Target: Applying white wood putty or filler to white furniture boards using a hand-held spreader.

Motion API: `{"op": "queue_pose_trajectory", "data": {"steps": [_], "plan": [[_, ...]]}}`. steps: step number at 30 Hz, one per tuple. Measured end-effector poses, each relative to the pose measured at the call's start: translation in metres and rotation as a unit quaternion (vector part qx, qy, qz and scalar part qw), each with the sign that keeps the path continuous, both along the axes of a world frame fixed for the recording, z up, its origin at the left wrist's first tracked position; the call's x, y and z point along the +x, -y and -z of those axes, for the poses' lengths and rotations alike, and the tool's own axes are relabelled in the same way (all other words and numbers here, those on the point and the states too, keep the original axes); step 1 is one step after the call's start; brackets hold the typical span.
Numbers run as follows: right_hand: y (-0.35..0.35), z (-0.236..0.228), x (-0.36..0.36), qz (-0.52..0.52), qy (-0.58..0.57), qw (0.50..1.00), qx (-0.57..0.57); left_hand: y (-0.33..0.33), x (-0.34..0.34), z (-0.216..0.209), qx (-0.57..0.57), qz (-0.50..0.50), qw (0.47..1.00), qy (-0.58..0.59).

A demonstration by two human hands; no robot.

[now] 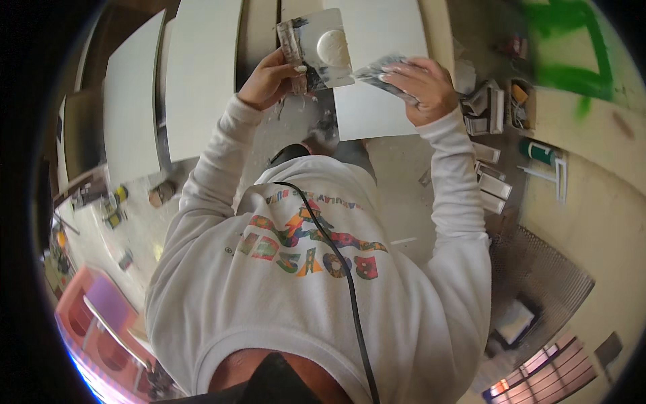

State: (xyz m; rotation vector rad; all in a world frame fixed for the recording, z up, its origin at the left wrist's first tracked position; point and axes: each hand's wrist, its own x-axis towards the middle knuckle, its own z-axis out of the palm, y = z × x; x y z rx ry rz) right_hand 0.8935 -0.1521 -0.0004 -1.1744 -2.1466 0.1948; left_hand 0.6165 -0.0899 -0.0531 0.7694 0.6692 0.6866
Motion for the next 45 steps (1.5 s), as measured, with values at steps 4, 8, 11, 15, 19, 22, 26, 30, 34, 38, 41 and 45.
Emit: {"op": "queue_pose_trajectory", "data": {"steps": [4, 8, 11, 15, 19, 22, 26, 30, 34, 38, 41, 45], "plan": [[-0.009, -0.03, -0.003, -0.011, 0.163, 0.983, 0.089, -0.027, 0.035, -0.006, 0.058, 0.056, 0.997, -0.02], [-0.02, -0.015, 0.008, -0.014, 0.2, 0.973, 0.119, -0.037, 0.059, -0.008, 0.174, 0.074, 0.977, -0.099], [-0.025, 0.011, 0.034, -0.04, 0.188, 0.979, 0.065, -0.031, 0.073, -0.016, 0.158, -0.024, 0.98, -0.123], [-0.012, 0.105, 0.075, 0.227, 0.021, 0.939, -0.259, -0.041, 0.05, -0.001, 0.112, -0.108, 0.987, 0.022], [-0.012, 0.24, 0.109, 0.26, 0.088, 0.937, -0.215, -0.016, 0.043, -0.005, 0.014, -0.186, 0.982, -0.035], [-0.002, 0.279, 0.086, 0.278, 0.218, 0.927, -0.126, -0.001, 0.027, 0.012, -0.001, -0.17, 0.985, -0.033], [-0.006, 0.244, 0.059, 0.306, 0.271, 0.807, -0.426, 0.031, 0.004, 0.009, -0.034, -0.193, 0.98, -0.036], [-0.029, 0.241, 0.102, 0.505, 0.048, 0.684, -0.524, 0.053, -0.012, 0.006, -0.063, -0.22, 0.973, -0.027], [-0.062, 0.277, 0.099, 0.614, 0.077, 0.636, -0.461, 0.069, -0.037, 0.014, -0.073, -0.228, 0.971, -0.027], [-0.09, 0.252, 0.048, 0.567, 0.115, 0.647, -0.496, 0.086, -0.059, 0.014, -0.084, -0.266, 0.96, -0.027], [-0.091, 0.24, 0.006, 0.536, 0.077, 0.692, -0.477, 0.1, -0.074, 0.021, -0.093, -0.285, 0.954, -0.027], [-0.089, 0.238, -0.045, 0.413, 0.177, 0.754, -0.479, 0.108, -0.087, 0.026, -0.102, -0.29, 0.951, -0.02]]}}
